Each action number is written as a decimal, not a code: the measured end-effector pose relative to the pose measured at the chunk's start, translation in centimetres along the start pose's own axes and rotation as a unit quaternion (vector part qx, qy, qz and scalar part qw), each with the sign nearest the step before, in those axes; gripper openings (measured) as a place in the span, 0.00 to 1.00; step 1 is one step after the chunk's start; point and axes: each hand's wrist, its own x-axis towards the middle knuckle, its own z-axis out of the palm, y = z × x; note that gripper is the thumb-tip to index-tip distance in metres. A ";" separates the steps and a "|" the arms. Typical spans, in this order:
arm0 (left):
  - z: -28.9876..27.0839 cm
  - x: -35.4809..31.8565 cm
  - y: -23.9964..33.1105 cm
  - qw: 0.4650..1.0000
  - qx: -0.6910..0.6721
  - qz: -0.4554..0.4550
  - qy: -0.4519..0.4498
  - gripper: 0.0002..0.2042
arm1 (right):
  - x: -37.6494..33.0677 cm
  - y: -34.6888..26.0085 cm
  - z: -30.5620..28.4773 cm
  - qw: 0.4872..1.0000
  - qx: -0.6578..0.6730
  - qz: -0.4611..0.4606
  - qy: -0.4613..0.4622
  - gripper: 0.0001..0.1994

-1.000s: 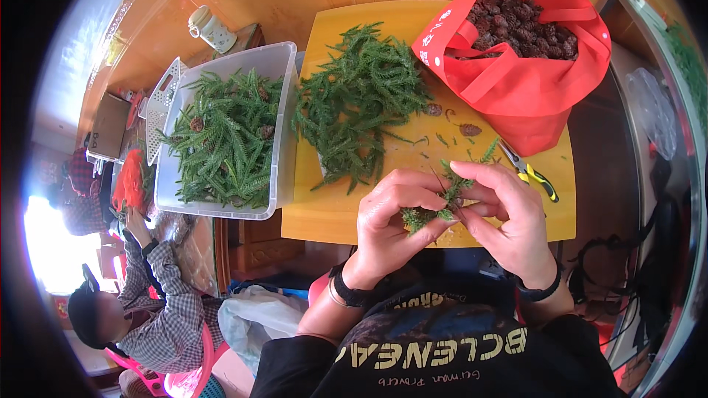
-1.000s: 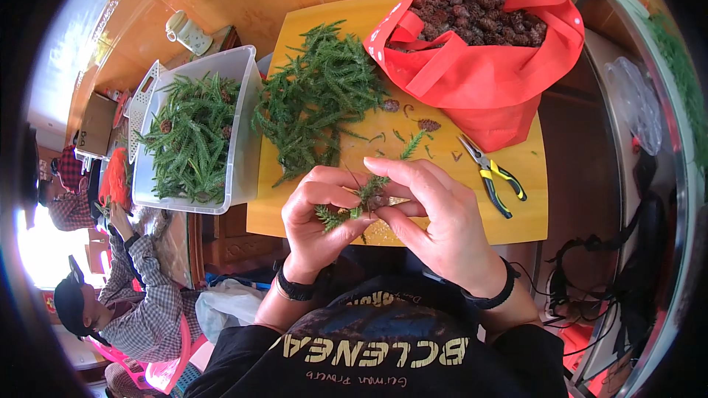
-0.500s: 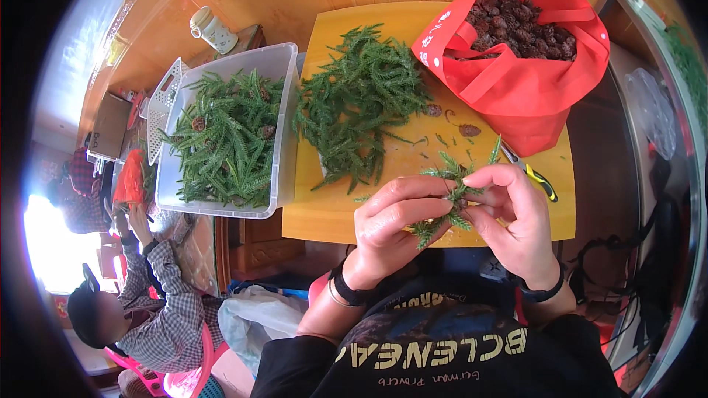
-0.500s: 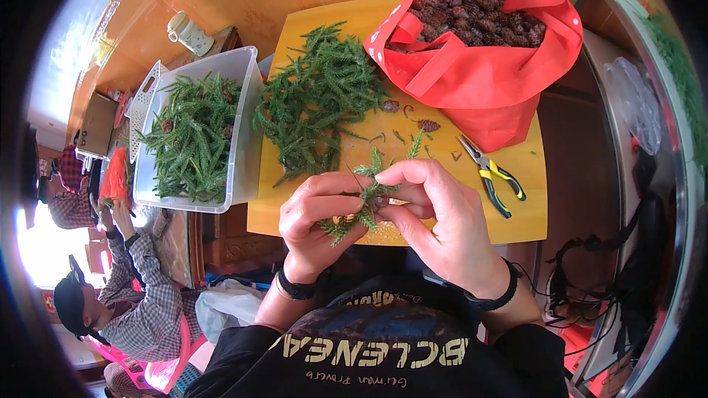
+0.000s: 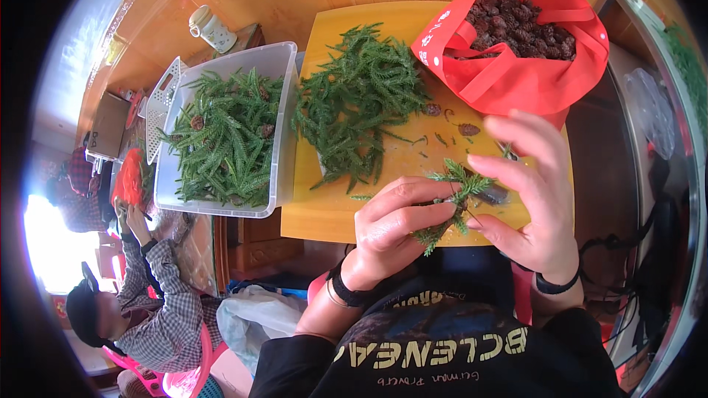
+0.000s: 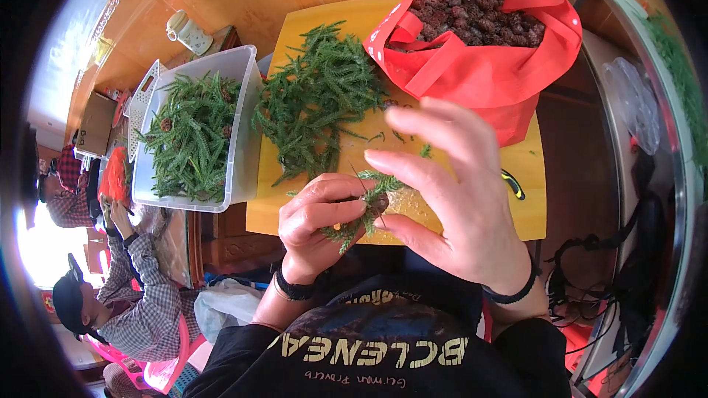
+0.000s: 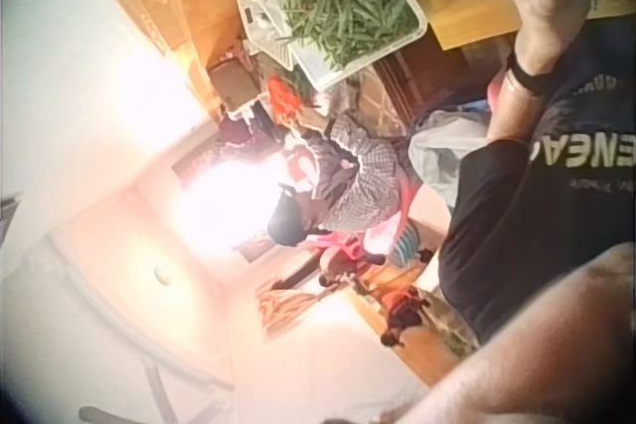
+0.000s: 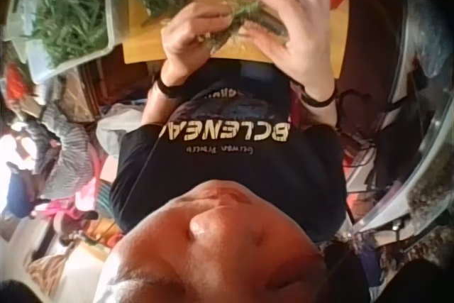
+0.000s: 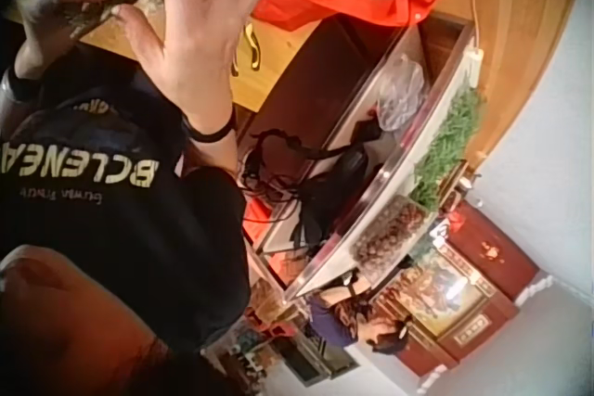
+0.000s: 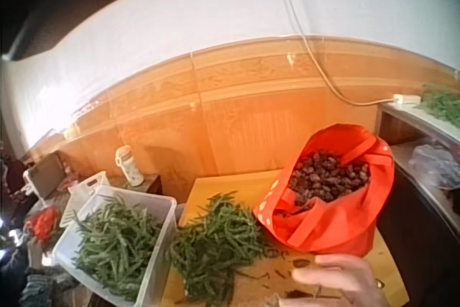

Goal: The person is using trimmers to prune green foliage and prepare botanical items at a workstation.

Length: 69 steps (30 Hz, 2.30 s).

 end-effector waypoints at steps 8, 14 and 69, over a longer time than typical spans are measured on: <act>0.1 0.0 0.2 1.000 -0.017 -0.003 0.004 0.15 | -0.1 1.4 0.9 0.959 0.253 0.035 -0.126 0.18; 0.0 0.1 0.6 0.998 -0.058 -0.015 -0.007 0.15 | -0.3 1.8 1.1 0.913 0.372 0.092 -0.138 0.14; 1.3 0.3 1.4 0.969 0.220 0.080 -0.076 0.17 | -5.0 0.8 4.7 0.938 0.238 0.236 0.086 0.10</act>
